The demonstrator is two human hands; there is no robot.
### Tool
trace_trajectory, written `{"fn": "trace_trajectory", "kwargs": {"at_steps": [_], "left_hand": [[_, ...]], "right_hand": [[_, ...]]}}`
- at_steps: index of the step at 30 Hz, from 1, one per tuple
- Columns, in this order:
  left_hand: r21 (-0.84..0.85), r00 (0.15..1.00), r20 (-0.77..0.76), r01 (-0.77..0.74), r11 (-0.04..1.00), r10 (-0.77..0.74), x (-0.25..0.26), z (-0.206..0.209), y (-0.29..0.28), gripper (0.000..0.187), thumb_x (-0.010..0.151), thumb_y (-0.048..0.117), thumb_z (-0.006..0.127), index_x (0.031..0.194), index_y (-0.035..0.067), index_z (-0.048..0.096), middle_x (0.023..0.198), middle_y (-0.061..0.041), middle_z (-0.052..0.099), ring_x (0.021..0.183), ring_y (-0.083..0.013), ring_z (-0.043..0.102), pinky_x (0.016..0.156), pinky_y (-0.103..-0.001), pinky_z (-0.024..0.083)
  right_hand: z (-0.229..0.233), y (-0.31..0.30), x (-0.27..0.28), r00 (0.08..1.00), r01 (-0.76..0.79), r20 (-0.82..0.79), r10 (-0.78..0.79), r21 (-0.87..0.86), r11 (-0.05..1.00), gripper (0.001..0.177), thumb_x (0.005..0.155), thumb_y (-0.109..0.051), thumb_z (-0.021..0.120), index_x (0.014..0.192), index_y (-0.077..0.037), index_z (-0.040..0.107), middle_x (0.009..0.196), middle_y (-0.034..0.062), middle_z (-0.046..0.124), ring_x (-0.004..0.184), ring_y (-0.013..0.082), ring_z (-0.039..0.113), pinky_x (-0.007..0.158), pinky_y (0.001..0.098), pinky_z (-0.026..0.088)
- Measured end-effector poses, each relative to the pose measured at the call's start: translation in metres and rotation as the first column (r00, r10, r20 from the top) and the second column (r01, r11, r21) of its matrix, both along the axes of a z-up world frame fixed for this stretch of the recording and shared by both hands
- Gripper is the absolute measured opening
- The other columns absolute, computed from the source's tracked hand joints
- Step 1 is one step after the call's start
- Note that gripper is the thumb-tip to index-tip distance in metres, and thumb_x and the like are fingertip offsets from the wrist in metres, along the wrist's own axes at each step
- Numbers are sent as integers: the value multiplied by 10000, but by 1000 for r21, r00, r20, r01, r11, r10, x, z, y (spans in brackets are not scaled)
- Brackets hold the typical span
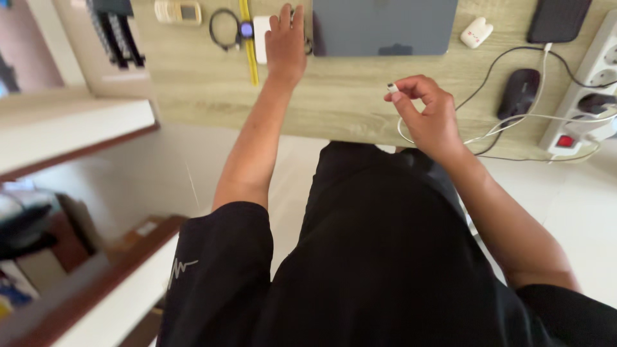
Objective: The person opens the battery compartments of several remote controls, removes old batteries, and inserts new ones. They handle a black remote, a beige remote, and a white remote, then place them back on the desk.
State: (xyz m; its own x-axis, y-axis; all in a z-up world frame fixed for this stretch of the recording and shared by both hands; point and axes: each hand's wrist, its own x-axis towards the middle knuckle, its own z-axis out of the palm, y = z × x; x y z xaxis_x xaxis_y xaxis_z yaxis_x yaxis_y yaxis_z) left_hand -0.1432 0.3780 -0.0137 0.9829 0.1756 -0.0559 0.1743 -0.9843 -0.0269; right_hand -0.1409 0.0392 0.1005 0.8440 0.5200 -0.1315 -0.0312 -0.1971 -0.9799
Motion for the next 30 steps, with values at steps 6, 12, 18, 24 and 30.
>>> {"fn": "trace_trajectory", "kwargs": {"at_steps": [6,12,18,24,30], "left_hand": [[-50,957,-209,196,979,-203,29,-39,60,590,744,23,746,1294,86,541,1376,-185,475,1201,-379,490,888,-478,474],[-241,940,-196,228,943,-277,27,-54,81,515,838,187,828,1227,35,526,1222,-193,539,1135,-392,552,912,-505,485],[-953,953,-300,-301,28,40,22,-5,36,540,887,230,819,1273,90,468,1023,-67,605,812,-165,627,622,-318,537],[-438,842,-387,-527,-729,-376,9,39,-74,412,1016,311,679,1315,113,475,1048,-74,642,782,-156,596,637,-272,449],[-355,857,-274,-511,-783,-435,14,58,-157,466,1119,319,567,1505,82,459,1099,-68,639,846,-158,604,683,-271,432]], "right_hand": [[-18,38,-13,947,232,-207,-247,-95,968,146,1081,-117,649,1161,4,655,1016,28,730,925,63,641,849,238,504],[-34,48,-24,871,418,-237,-431,-106,902,147,1104,-118,649,1173,12,651,1023,21,721,929,50,631,859,205,502],[-26,39,-22,844,486,-209,-494,-92,869,148,1110,-121,669,1147,22,657,994,28,712,895,55,619,824,205,494],[-16,4,-20,856,478,-163,-490,-110,872,151,1085,-119,701,1095,28,666,958,41,723,885,68,658,820,214,521],[-2,-43,-11,896,407,-151,-417,-98,908,159,1068,-128,703,1017,21,680,918,35,719,853,60,646,802,218,517]]}}
